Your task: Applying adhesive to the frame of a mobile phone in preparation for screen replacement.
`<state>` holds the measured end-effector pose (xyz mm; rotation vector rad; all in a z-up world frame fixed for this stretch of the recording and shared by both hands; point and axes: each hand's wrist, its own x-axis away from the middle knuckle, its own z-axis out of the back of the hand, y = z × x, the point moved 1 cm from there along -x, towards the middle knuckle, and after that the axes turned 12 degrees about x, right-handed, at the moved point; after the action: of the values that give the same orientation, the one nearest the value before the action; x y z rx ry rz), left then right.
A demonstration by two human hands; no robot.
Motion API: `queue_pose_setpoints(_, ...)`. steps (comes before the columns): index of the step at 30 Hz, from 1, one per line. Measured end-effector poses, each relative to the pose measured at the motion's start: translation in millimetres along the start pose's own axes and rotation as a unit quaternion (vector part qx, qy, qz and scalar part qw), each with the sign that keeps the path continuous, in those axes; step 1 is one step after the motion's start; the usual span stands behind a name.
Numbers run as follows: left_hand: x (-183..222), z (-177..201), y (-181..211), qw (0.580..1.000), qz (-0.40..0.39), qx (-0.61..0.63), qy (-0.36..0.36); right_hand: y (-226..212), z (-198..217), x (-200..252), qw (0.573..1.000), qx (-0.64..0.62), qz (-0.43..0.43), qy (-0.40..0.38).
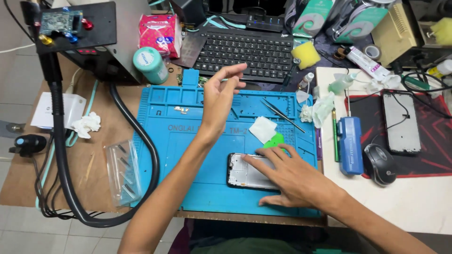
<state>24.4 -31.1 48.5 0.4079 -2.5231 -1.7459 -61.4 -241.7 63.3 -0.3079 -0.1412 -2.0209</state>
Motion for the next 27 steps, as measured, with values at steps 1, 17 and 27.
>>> queue_pose_setpoints(1,-2.8,-1.0,-6.1,0.999,-0.025,-0.025,-0.001,-2.2,-2.9,2.6,0.999,0.028,-0.012,-0.023)
queue_pose_setpoints(17,-21.3,29.4,-17.1,0.987,-0.082,-0.129,-0.041,18.5,-7.5,-24.7,0.993,-0.018,-0.056,0.105)
queue_pose_setpoints(27,-35.6,58.5,-11.9,0.995,-0.026,-0.098,0.02,34.8,-11.8,-91.2,0.952,0.111,-0.149,0.242)
